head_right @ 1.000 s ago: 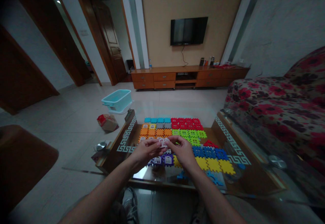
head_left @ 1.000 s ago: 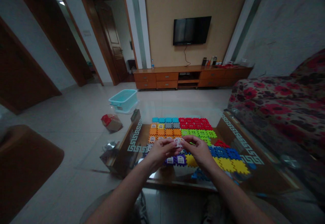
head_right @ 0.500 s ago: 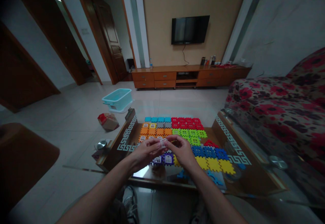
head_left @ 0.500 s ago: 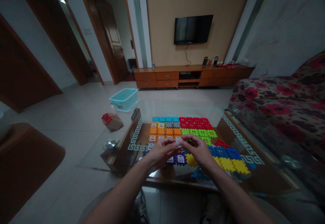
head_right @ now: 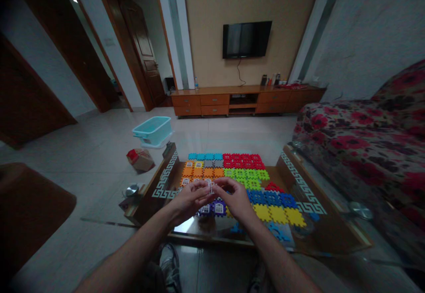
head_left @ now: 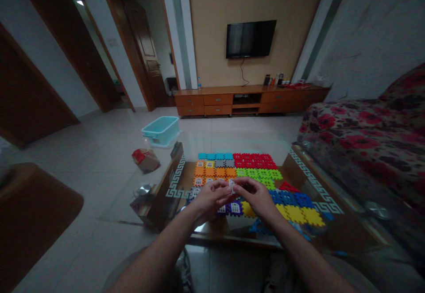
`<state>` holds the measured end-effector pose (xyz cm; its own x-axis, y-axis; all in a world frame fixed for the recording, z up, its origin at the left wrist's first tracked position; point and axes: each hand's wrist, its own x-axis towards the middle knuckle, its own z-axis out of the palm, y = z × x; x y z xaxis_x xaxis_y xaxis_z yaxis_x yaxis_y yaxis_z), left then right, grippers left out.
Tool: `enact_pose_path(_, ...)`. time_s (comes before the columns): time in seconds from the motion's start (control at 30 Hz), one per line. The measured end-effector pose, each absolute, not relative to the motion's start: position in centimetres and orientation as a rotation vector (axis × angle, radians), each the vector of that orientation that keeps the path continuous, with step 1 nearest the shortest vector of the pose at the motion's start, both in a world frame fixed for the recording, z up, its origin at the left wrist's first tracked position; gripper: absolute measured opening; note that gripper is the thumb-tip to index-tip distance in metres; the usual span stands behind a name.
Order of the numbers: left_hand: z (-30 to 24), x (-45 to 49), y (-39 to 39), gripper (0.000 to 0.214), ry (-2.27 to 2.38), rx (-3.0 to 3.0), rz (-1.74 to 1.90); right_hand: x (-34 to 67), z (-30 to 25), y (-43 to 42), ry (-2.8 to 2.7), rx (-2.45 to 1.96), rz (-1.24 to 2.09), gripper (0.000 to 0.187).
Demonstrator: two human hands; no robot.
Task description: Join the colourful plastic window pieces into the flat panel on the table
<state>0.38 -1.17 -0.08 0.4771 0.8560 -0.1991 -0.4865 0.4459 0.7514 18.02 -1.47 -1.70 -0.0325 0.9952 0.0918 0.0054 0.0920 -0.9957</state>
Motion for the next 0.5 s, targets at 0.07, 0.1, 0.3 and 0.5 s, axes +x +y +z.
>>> enact_pose_path(0.07,-0.1,0.4,-1.2,0.031,0.636,0.684,0.892,18.0,-1.7,-1.5,-1.307,-1.131,1.142,0.037)
enact_pose_path(0.1,0.0,0.4,-1.2,0.031,0.646,0.678,0.882,18.0,-1.6,-1.6,-1.329,-1.135,1.132,0.036)
enact_pose_path(0.3,0.2,0.3,-1.3,0.032,0.683,0.593,0.846,18.9,0.6,-2.6,-1.73,-1.182,0.705,0.022)
enact_pose_path(0.5,0.3,0.6,-1.6,0.032,0.703,0.599,0.839,19.5,0.7,-2.7,-1.964,-1.071,0.461,0.028)
